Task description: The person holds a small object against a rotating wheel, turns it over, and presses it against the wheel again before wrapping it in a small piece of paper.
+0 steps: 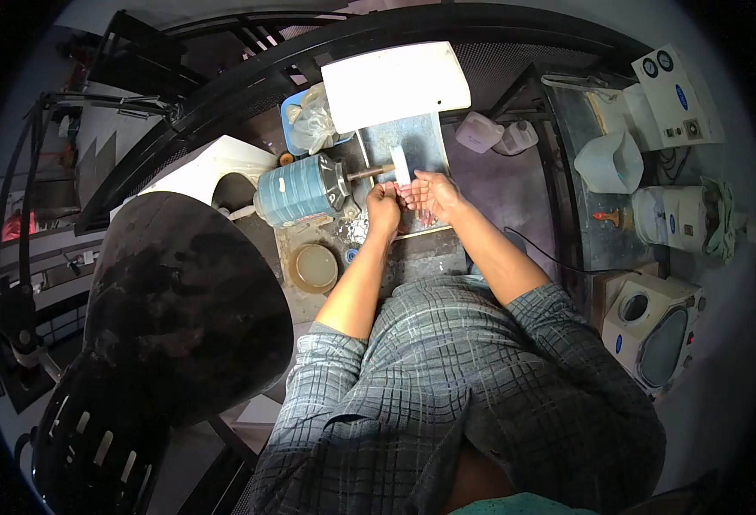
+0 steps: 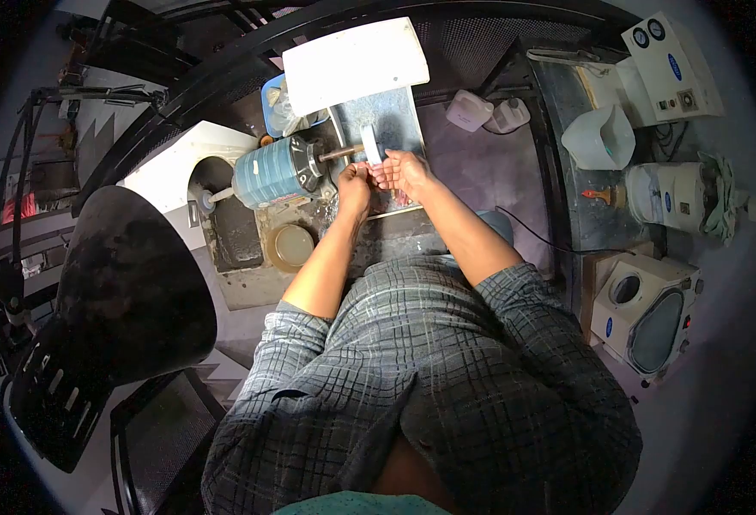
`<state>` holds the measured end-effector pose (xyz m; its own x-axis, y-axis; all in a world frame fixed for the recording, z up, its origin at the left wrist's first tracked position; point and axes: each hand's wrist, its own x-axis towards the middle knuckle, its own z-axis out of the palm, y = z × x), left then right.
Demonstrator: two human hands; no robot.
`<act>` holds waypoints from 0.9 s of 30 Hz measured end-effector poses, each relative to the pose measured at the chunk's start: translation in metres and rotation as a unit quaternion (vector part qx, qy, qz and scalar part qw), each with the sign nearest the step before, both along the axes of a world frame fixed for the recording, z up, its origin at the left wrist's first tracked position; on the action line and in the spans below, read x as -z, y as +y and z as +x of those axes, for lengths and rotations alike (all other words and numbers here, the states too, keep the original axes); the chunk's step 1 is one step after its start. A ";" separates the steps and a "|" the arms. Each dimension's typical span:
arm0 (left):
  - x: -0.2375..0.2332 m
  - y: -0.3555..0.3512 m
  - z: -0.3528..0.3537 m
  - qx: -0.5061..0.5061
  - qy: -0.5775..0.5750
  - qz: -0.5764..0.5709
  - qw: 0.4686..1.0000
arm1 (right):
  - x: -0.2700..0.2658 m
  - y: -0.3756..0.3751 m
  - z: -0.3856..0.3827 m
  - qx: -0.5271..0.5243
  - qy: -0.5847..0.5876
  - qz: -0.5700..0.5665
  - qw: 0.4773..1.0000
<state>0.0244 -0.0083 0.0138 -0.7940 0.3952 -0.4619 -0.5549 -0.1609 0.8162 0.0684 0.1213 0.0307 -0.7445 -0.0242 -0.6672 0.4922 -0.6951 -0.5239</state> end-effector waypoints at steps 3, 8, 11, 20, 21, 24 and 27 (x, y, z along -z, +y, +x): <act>0.000 0.002 -0.001 -0.005 0.001 -0.026 1.000 | 0.000 -0.001 -0.002 0.007 -0.015 -0.005 1.000; -0.001 0.005 -0.004 0.007 0.011 -0.070 0.997 | 0.004 -0.001 -0.002 0.023 -0.016 -0.018 0.999; -0.002 0.004 -0.005 0.022 0.021 -0.097 0.995 | 0.008 0.001 -0.003 0.027 -0.020 -0.026 0.999; -0.001 0.006 -0.006 0.018 0.036 -0.099 0.994 | 0.007 0.000 -0.004 0.047 -0.028 -0.034 0.998; -0.003 0.007 -0.006 0.019 0.036 -0.099 0.994 | 0.007 0.000 -0.004 0.048 -0.029 -0.030 0.998; -0.003 0.008 -0.006 0.016 0.040 -0.108 0.993 | 0.008 0.000 -0.004 0.049 -0.031 -0.025 0.998; 0.001 0.008 -0.007 0.011 0.035 -0.090 0.995 | 0.008 0.000 -0.005 0.048 -0.032 -0.022 0.998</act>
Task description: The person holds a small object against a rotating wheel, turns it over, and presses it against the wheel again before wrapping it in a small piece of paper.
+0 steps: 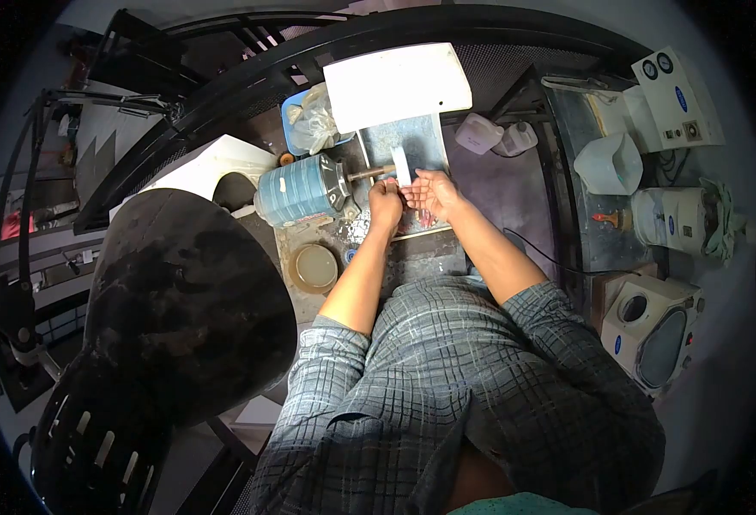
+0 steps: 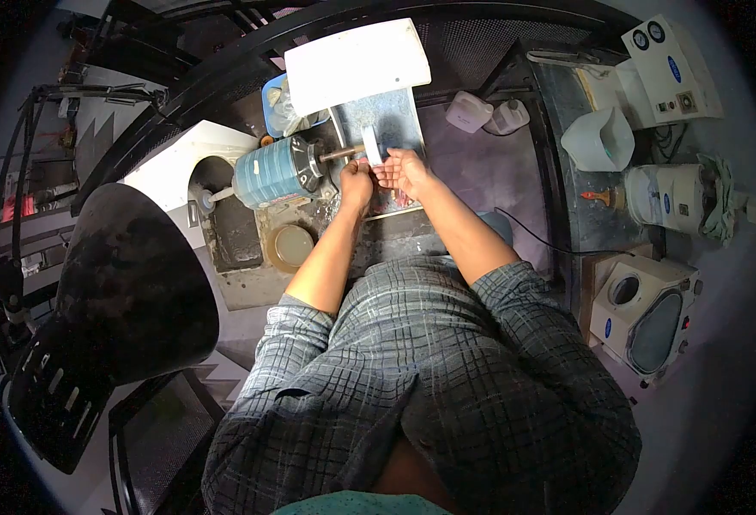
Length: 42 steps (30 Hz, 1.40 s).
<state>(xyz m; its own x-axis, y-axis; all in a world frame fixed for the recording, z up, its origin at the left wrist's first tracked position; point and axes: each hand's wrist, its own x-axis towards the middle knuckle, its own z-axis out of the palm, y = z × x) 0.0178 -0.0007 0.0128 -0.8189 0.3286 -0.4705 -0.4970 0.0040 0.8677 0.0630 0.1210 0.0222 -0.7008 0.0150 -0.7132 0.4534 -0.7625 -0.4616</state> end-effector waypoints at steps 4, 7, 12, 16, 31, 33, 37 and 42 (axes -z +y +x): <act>0.001 -0.003 0.001 -0.004 -0.014 0.016 1.000 | 0.000 -0.001 0.000 -0.009 0.002 0.007 1.000; 0.005 -0.006 0.004 -0.007 0.005 0.026 1.000 | -0.002 -0.001 0.002 -0.025 0.019 0.012 0.999; -0.009 -0.008 0.011 -0.010 0.070 0.019 0.997 | -0.003 -0.003 0.005 -0.039 0.029 0.014 0.999; -0.023 -0.010 0.015 -0.003 0.066 0.014 0.998 | -0.006 -0.004 0.008 -0.046 0.039 0.027 0.998; -0.015 -0.015 0.024 -0.015 0.108 0.008 0.994 | -0.013 -0.006 0.017 -0.055 0.064 0.042 0.996; -0.012 -0.015 0.025 -0.014 0.108 0.006 0.994 | -0.013 -0.005 0.017 -0.055 0.064 0.042 0.996; -0.012 -0.015 0.024 -0.013 0.092 0.013 0.996 | -0.014 -0.004 0.017 -0.062 0.069 0.045 0.995; -0.019 -0.013 0.020 -0.008 0.049 0.007 0.999 | -0.012 -0.003 0.014 -0.064 0.061 0.052 0.995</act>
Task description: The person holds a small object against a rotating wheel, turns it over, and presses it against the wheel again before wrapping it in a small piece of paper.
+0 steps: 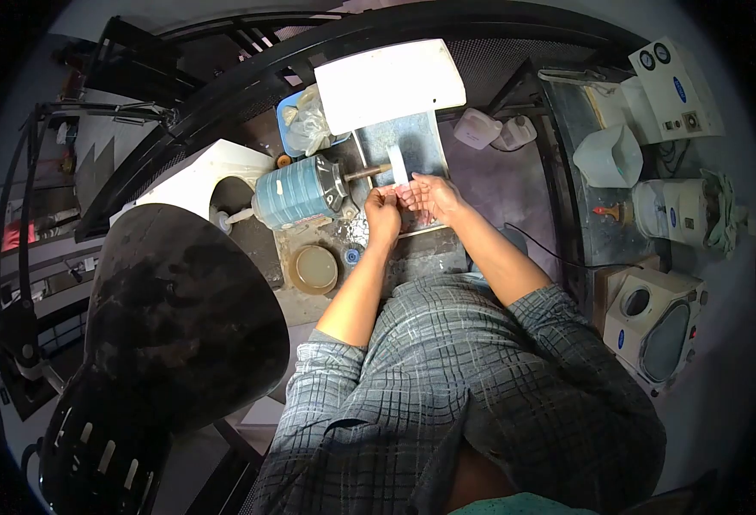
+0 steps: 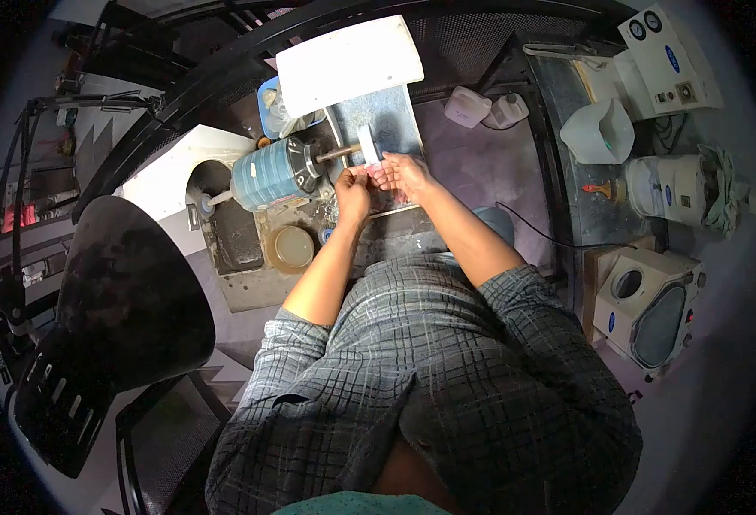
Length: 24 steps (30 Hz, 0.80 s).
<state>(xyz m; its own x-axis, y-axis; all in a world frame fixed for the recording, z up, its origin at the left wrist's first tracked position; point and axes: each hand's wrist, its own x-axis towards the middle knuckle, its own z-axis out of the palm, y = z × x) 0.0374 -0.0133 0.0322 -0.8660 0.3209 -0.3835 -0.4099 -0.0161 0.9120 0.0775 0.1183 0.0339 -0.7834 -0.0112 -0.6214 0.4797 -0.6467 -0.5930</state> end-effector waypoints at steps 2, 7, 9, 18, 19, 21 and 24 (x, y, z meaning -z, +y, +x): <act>0.002 0.002 -0.004 -0.010 -0.039 0.021 0.999 | 0.001 0.001 -0.002 0.003 -0.010 0.002 1.000; 0.011 0.006 -0.014 -0.014 -0.065 0.042 0.997 | 0.003 0.004 -0.008 0.022 -0.033 -0.005 0.999; 0.011 0.008 -0.016 -0.018 -0.075 0.042 0.996 | 0.005 0.004 -0.010 0.025 -0.042 -0.003 0.999; 0.015 0.011 -0.023 -0.020 -0.082 0.015 0.996 | 0.012 0.006 -0.016 0.039 -0.046 -0.006 0.998; 0.014 0.011 -0.024 -0.013 -0.082 0.008 0.997 | 0.013 0.006 -0.016 0.041 -0.046 -0.005 0.998; 0.013 0.011 -0.025 -0.006 -0.081 0.002 0.997 | 0.013 0.006 -0.017 0.041 -0.048 -0.004 0.998; 0.011 0.010 -0.026 0.001 -0.076 0.002 0.997 | 0.013 0.006 -0.017 0.041 -0.051 -0.001 0.998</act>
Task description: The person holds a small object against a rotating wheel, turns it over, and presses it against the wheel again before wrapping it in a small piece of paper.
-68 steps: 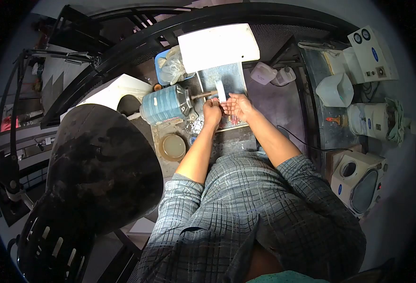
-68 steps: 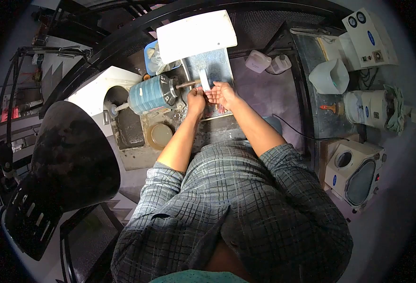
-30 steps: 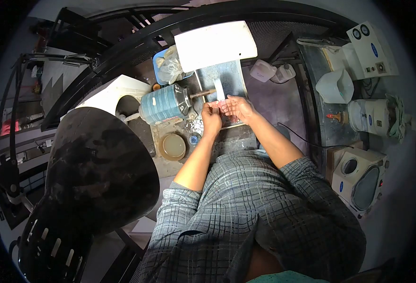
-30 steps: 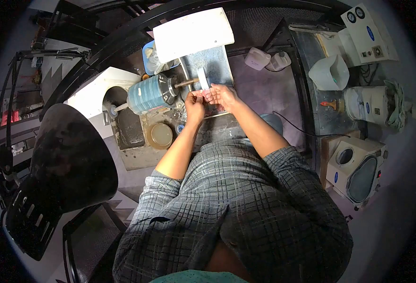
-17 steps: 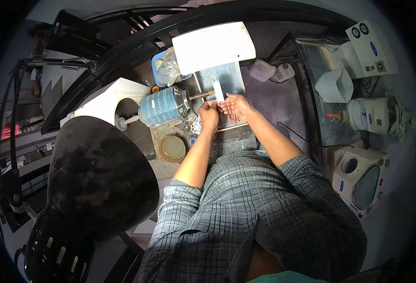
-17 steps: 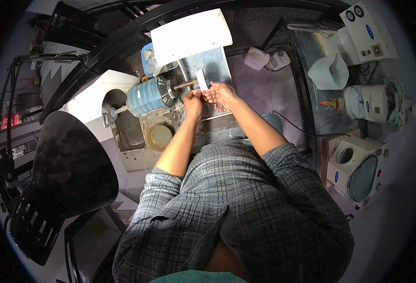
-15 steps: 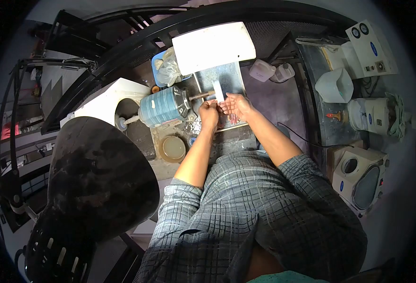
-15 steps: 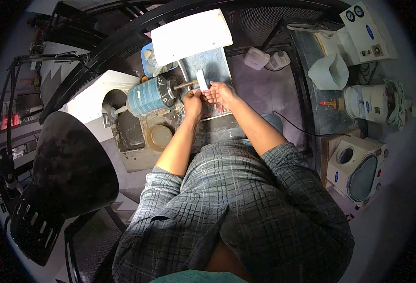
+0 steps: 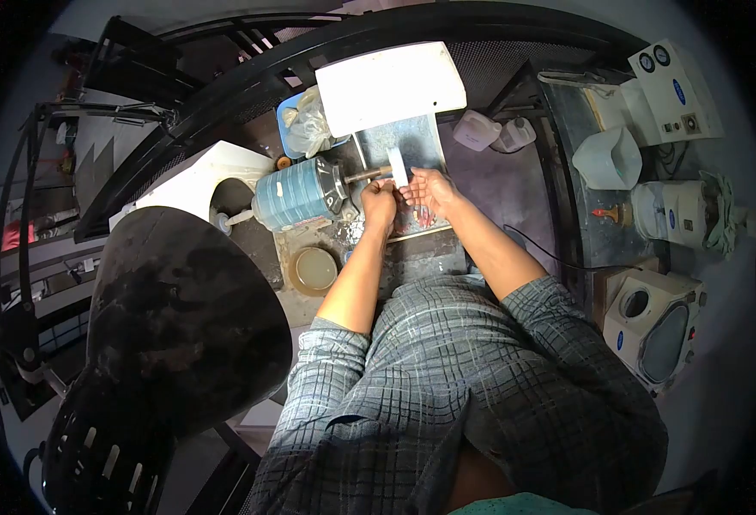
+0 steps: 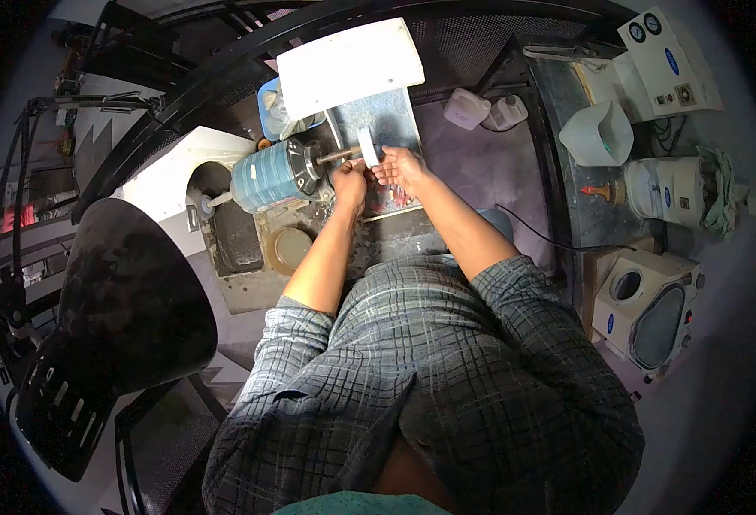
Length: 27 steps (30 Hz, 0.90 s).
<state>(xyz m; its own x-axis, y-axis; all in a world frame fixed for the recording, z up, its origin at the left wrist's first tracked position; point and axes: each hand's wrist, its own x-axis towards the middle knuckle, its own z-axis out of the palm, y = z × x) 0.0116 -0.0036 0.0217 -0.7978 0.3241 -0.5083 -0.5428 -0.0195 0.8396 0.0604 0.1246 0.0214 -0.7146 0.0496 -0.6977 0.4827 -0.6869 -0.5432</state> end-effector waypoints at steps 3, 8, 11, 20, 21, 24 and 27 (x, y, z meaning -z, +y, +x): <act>-0.001 -0.002 0.001 -0.003 -0.003 0.000 1.000 | -0.002 -0.001 0.002 -0.004 -0.002 0.003 1.000; 0.002 -0.011 0.010 0.020 0.058 0.002 0.998 | -0.007 -0.004 0.011 -0.030 0.022 -0.017 0.999; -0.005 -0.015 0.015 0.025 0.082 0.006 0.996 | -0.008 -0.006 0.015 -0.040 0.043 -0.019 0.998; -0.014 -0.015 0.020 0.016 0.084 -0.009 0.996 | -0.015 -0.007 0.019 -0.046 0.059 -0.015 0.997; -0.014 -0.014 0.020 0.016 0.084 -0.009 0.996 | -0.013 -0.007 0.017 -0.041 0.051 -0.015 0.998; -0.013 -0.009 0.015 0.004 0.054 -0.008 0.998 | -0.009 -0.006 0.013 -0.030 0.038 -0.013 0.999; -0.009 -0.005 0.007 -0.013 0.021 0.010 1.000 | -0.007 -0.004 0.009 -0.022 0.024 -0.006 0.999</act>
<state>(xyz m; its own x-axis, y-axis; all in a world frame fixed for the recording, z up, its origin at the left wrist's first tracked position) 0.0190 -0.0091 0.0303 -0.8265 0.3135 -0.4675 -0.5061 -0.0502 0.8610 0.0689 0.1203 0.0281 -0.7489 0.0092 -0.6626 0.4856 -0.6727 -0.5583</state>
